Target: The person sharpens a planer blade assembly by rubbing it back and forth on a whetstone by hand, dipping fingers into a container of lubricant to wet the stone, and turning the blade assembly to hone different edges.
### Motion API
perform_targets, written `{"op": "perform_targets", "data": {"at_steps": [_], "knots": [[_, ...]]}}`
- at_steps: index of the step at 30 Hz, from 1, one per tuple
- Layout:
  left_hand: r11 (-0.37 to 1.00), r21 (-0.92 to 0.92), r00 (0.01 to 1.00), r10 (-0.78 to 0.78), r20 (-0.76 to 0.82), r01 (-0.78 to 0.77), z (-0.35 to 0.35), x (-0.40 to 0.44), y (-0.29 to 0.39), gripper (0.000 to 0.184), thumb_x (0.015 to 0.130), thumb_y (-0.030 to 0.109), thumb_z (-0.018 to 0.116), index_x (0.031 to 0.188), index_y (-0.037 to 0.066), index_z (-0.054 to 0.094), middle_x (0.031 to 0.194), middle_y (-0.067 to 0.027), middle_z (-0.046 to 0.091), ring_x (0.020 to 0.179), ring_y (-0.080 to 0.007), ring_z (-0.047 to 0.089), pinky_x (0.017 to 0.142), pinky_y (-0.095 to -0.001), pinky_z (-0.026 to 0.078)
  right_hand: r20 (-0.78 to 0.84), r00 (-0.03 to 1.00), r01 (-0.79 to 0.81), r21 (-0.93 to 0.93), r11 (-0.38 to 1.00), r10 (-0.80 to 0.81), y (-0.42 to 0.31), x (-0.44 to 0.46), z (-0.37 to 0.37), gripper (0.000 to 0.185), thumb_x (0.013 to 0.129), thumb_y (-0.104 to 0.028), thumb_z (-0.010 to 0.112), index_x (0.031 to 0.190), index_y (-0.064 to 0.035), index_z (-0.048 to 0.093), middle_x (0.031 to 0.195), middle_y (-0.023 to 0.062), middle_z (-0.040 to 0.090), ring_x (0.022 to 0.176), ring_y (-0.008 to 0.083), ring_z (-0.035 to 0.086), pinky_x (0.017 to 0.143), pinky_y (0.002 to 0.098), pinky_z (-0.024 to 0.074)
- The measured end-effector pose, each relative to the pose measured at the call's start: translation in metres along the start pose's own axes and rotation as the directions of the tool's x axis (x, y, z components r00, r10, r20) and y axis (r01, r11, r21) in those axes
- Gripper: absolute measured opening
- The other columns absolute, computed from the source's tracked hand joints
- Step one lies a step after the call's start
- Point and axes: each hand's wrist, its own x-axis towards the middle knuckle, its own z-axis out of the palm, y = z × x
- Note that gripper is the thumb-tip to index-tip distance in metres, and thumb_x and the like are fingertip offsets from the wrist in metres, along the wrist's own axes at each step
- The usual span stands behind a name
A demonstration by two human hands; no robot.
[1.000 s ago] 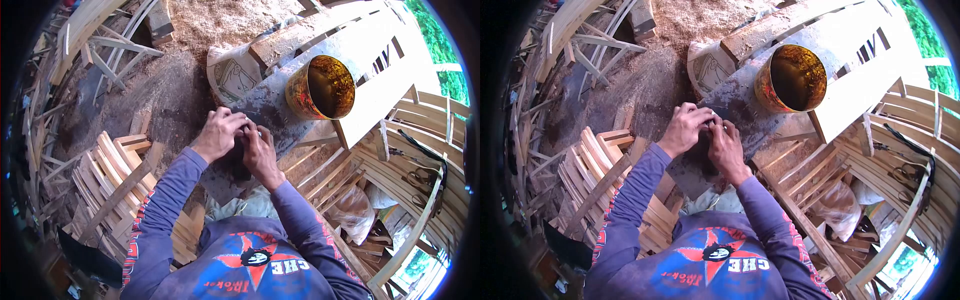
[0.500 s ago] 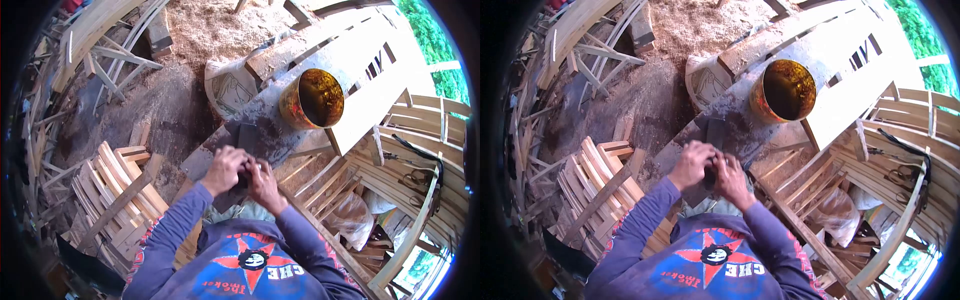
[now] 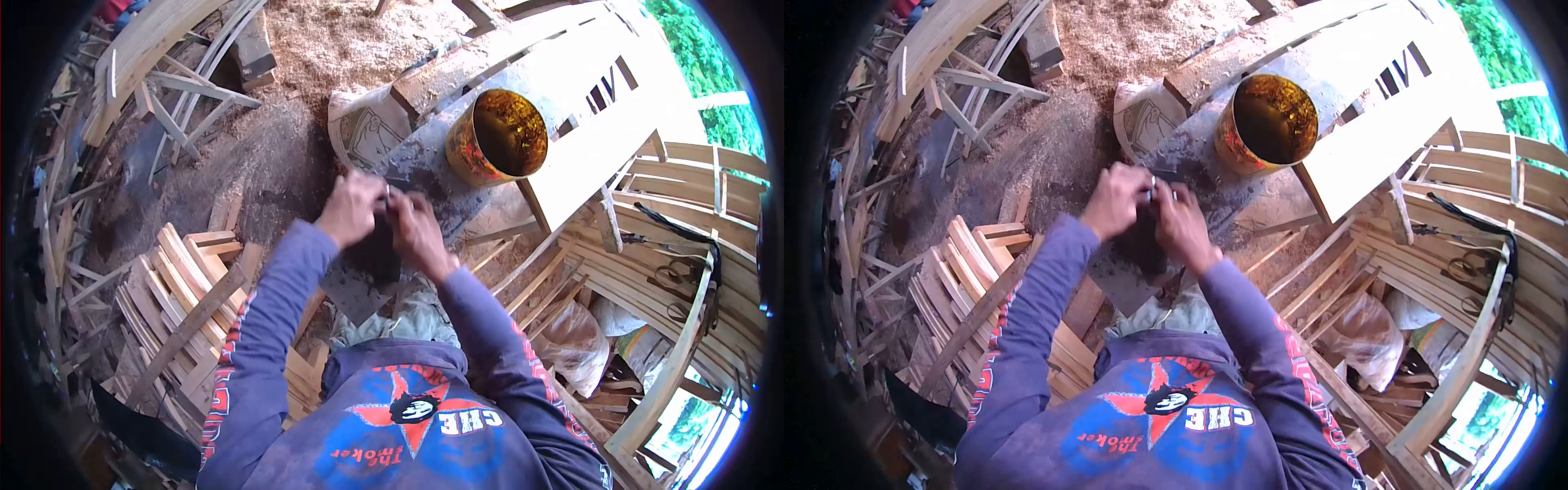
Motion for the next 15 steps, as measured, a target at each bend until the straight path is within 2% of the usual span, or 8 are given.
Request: {"op": "perform_targets", "data": {"at_steps": [2, 3, 4, 7, 9, 11, 13, 15], "knots": [[0.999, 0.041, 0.997, -0.015, 0.072, 0.013, 0.016, -0.046, 0.03, 0.014, 0.086, 0.012, 0.067, 0.099, 0.008, 0.069, 0.108, -0.012, 0.071, 0.105, -0.0352, 0.062, 0.092, -0.0506, 0.045, 0.009, 0.999, -0.052, 0.061, 0.997, 0.052, -0.009, -0.06, 0.006, 0.05, 0.095, -0.009, 0.067, 0.142, -0.0038, 0.051, 0.124, 0.019, 0.072, 0.114, 0.0454, 0.063, 0.101, 0.0526, 0.0513], [0.996, -0.086, 0.997, -0.023, -0.077, 0.017, 0.034, -0.07, 0.039, 0.017, 0.085, 0.008, 0.062, 0.101, 0.008, 0.07, 0.109, -0.0124, 0.071, 0.107, -0.0345, 0.062, 0.093, -0.0509, 0.045, 0.018, 0.999, 0.036, 0.078, 0.996, -0.037, -0.006, -0.078, 0.008, 0.061, 0.091, -0.011, 0.068, 0.145, 0.004, 0.047, 0.119, 0.0249, 0.071, 0.116, 0.0444, 0.062, 0.102, 0.054, 0.0489], [0.999, -0.029, 0.994, -0.026, -0.103, 0.023, 0.032, -0.055, 0.031, 0.018, 0.086, 0.008, 0.062, 0.102, 0.008, 0.07, 0.11, -0.0115, 0.071, 0.109, -0.034, 0.062, 0.094, -0.0505, 0.045, -0.018, 0.998, 0.059, 0.043, 0.997, -0.058, 0.0, -0.059, 0.01, 0.06, 0.091, -0.011, 0.068, 0.145, 0.0037, 0.048, 0.116, 0.0229, 0.072, 0.116, 0.0442, 0.062, 0.102, 0.0535, 0.0492], [0.993, 0.055, 0.991, -0.105, -0.082, 0.109, 0.014, -0.003, 0.0, 0.021, 0.086, 0.009, 0.063, 0.105, 0.008, 0.07, 0.111, -0.0109, 0.071, 0.109, -0.0347, 0.062, 0.093, -0.0512, 0.044, 0.048, 0.999, 0.015, 0.012, 1.0, -0.015, 0.007, 0.012, -0.002, 0.06, 0.09, -0.01, 0.067, 0.146, 0.0024, 0.048, 0.112, 0.0189, 0.073, 0.115, 0.0443, 0.062, 0.099, 0.0533, 0.0505], [0.998, -0.002, 0.992, -0.063, -0.106, 0.063, 0.004, 0.004, 0.001, 0.019, 0.087, 0.01, 0.064, 0.105, 0.007, 0.07, 0.11, -0.0118, 0.071, 0.106, -0.0359, 0.061, 0.091, -0.0523, 0.045, -0.089, 0.994, 0.067, 0.05, 0.996, -0.063, 0.013, 0.012, 0.01, 0.058, 0.09, -0.008, 0.067, 0.145, 0.0013, 0.049, 0.11, 0.0189, 0.073, 0.115, 0.044, 0.062, 0.101, 0.0532, 0.05], [0.999, 0.038, 0.999, 0.037, 0.012, -0.037, 0.014, -0.034, 0.02, 0.02, 0.088, 0.014, 0.067, 0.106, 0.007, 0.07, 0.111, -0.0124, 0.071, 0.105, -0.0357, 0.061, 0.092, -0.0526, 0.045, 0.022, 0.994, -0.109, -0.006, 0.994, 0.109, -0.003, -0.041, 0.002, 0.057, 0.09, -0.006, 0.067, 0.144, 0.0005, 0.05, 0.113, 0.0184, 0.073, 0.116, 0.0435, 0.062, 0.102, 0.0538, 0.0495], [0.983, -0.134, 0.992, -0.127, 0.021, 0.128, 0.035, -0.076, 0.043, 0.024, 0.089, 0.009, 0.064, 0.111, 0.009, 0.072, 0.124, -0.0124, 0.072, 0.116, -0.0359, 0.062, 0.103, -0.0492, 0.043, 0.008, 0.999, 0.033, 0.12, 0.992, -0.034, -0.006, -0.08, 0.006, 0.058, 0.09, -0.003, 0.064, 0.146, -0.0007, 0.049, 0.118, 0.0187, 0.072, 0.117, 0.0453, 0.061, 0.101, 0.0552, 0.05], [0.997, 0.062, 0.992, -0.045, -0.121, 0.053, 0.029, -0.044, 0.026, 0.022, 0.088, 0.01, 0.066, 0.109, 0.01, 0.074, 0.122, -0.0121, 0.072, 0.115, -0.0359, 0.062, 0.101, -0.0478, 0.044, -0.017, 0.995, -0.097, 0.004, 0.995, 0.097, -0.008, -0.041, 0.0, 0.055, 0.089, -0.002, 0.062, 0.143, -0.0007, 0.05, 0.111, 0.0182, 0.074, 0.115, 0.0427, 0.061, 0.102, 0.0522, 0.0486]]}}
